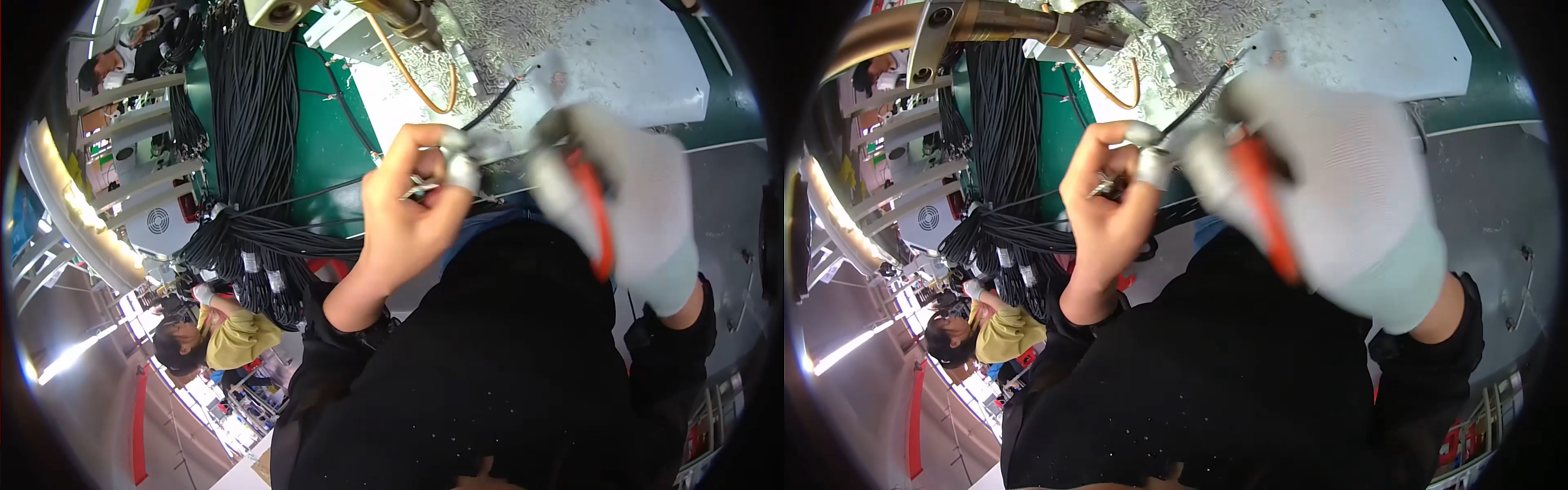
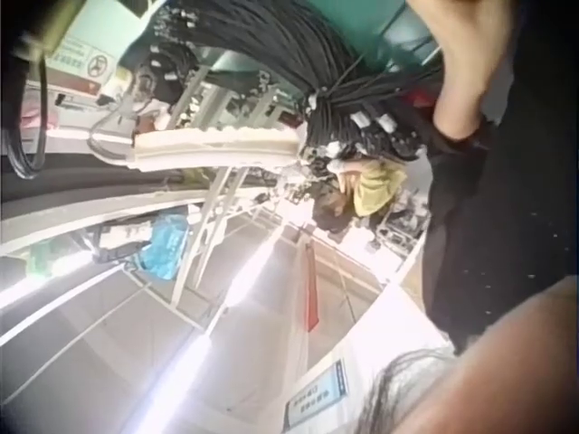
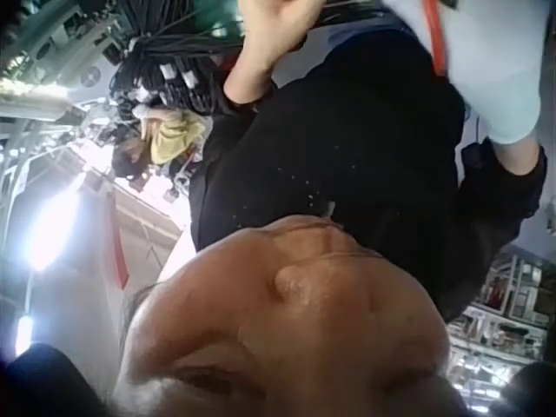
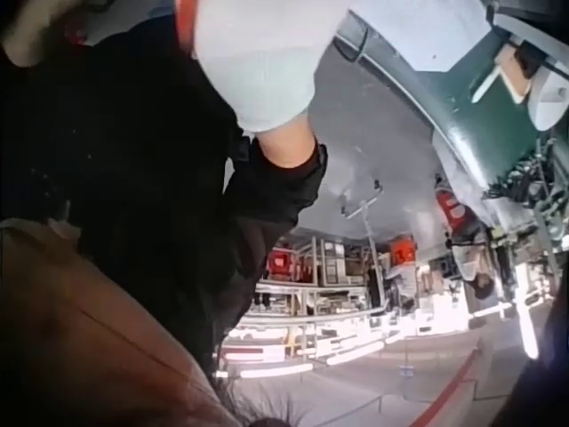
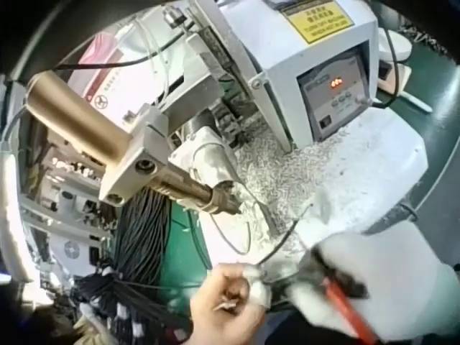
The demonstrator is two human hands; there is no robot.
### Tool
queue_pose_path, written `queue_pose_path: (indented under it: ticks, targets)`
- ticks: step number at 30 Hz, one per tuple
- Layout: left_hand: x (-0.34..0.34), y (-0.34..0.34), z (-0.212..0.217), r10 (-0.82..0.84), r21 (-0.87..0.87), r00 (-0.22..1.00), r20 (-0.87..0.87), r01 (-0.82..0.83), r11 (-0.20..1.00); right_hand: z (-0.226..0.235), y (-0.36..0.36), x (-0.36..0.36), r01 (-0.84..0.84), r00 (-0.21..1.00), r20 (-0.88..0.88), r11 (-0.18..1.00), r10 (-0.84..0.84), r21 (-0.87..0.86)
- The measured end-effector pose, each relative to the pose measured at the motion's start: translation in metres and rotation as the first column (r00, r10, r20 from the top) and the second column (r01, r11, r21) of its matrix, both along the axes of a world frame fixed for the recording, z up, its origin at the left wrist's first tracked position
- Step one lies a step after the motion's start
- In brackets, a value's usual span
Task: The person picks up a bundle of cables, trims the wire ends with shears, and then uses a machine to press a component onto the wires before repeating the process.
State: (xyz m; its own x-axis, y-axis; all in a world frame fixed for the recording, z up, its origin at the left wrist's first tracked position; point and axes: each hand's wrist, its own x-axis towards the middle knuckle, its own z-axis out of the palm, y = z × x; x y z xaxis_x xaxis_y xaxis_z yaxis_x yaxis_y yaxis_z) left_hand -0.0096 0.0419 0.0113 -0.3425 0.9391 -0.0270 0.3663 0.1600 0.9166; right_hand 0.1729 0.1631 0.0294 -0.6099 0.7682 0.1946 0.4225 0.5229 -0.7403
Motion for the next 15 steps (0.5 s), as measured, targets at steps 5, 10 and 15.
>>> queue_pose_path:
  ticks: [5, 10, 15]
  targets:
    - [0.019, 0.002, -0.007, -0.138, 0.067, 0.878, -0.459, 0.189, 0.980, -0.001, -0.015, -0.008, -0.346, 0.938, -0.228, 0.696, 0.261, -0.629]
    - [0.020, -0.004, 0.016, -0.219, -0.155, 0.960, 0.174, 0.246, 0.957, 0.001, -0.012, 0.007, -0.197, 0.980, -0.162, 0.609, 0.112, -0.768]
    - [0.029, -0.005, 0.026, 0.024, -0.131, 0.853, 0.522, 0.052, 0.990, -0.010, -0.038, 0.011, -0.113, 0.985, -0.148, 0.975, 0.085, -0.190]
